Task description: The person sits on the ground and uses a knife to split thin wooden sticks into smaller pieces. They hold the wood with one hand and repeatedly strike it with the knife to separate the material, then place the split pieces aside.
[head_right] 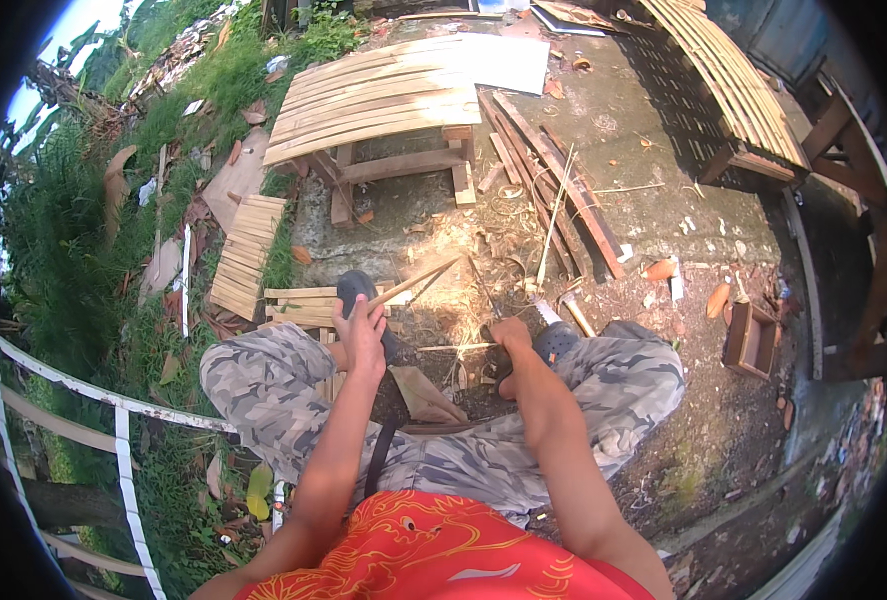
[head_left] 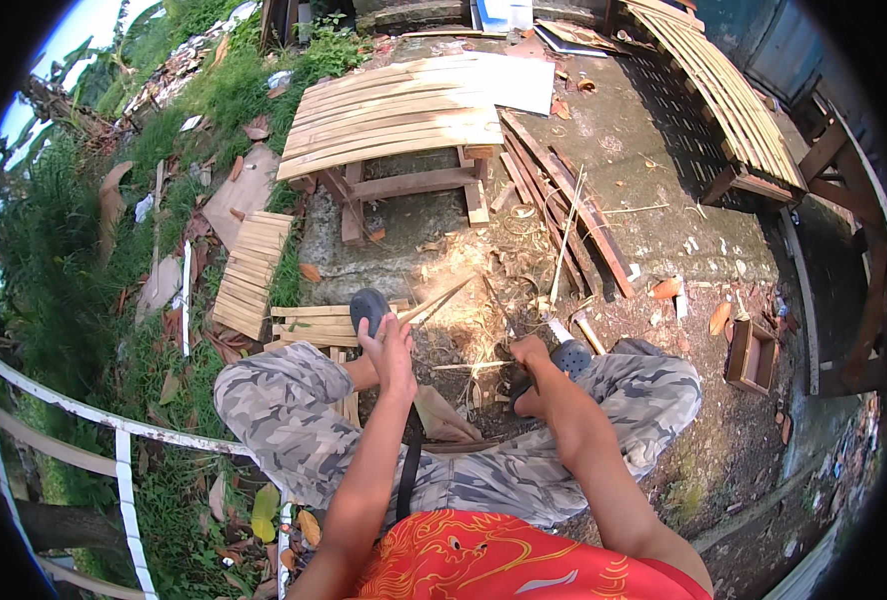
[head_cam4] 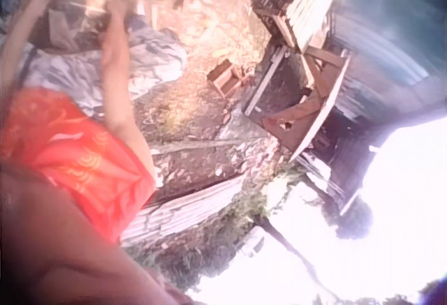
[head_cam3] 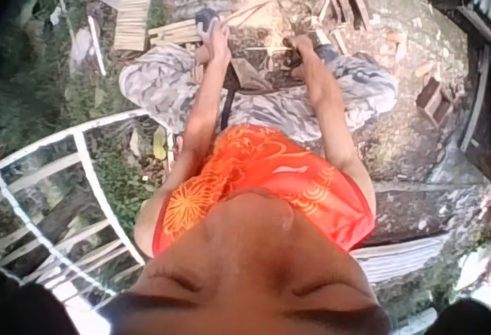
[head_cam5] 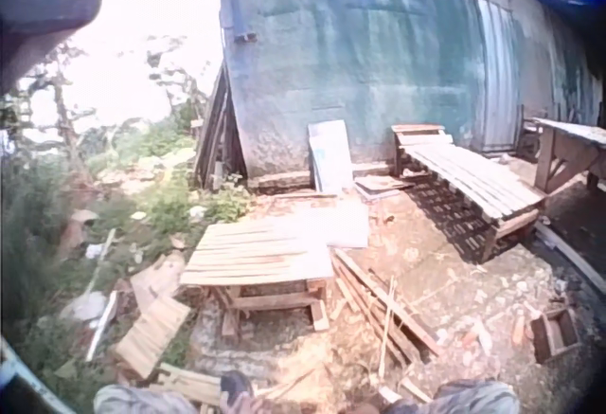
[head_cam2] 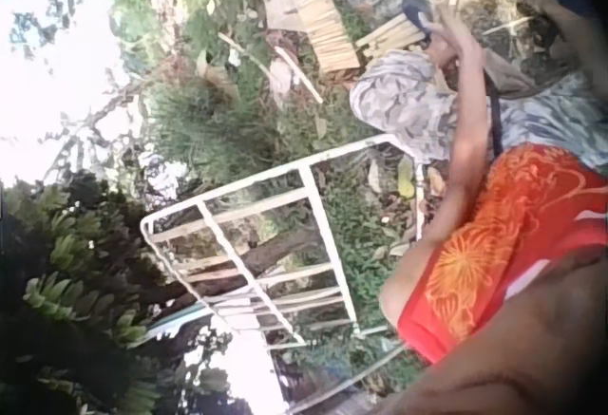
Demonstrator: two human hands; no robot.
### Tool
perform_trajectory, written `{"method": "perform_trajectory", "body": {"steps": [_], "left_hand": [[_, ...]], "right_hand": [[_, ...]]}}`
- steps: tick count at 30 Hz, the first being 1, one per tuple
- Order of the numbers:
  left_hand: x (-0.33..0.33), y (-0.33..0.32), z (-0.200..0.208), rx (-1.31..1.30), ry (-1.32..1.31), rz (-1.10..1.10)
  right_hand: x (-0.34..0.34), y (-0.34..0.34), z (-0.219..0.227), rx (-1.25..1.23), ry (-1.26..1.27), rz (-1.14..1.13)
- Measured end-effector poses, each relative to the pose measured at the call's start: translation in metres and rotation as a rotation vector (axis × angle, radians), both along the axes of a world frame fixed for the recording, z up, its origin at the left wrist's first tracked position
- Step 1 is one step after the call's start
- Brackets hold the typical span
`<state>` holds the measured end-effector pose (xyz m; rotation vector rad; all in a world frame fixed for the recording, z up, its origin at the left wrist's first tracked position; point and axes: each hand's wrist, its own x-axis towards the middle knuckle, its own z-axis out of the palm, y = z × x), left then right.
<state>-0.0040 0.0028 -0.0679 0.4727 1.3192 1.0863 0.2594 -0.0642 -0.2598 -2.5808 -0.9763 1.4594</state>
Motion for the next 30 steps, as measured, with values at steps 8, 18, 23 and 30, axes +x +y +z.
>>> {"method": "perform_trajectory", "body": {"steps": [8, 18, 23, 30], "left_hand": [[-0.015, 0.038, 0.002, 0.299, 0.170, -0.154], [-0.028, 0.030, 0.025, 0.559, 0.608, -0.307], [-0.032, 0.039, 0.028, 0.415, 0.557, -0.174], [-0.025, 0.062, 0.015, 0.550, 0.248, 0.097]], "right_hand": [[-0.018, -0.057, -0.005, -0.098, -0.055, -0.039], [-0.018, -0.064, -0.029, -0.012, -0.130, 0.130], [-0.030, -0.056, -0.023, -0.003, -0.088, -0.062], [-0.048, -0.044, 0.011, -0.010, -0.064, -0.056]]}}
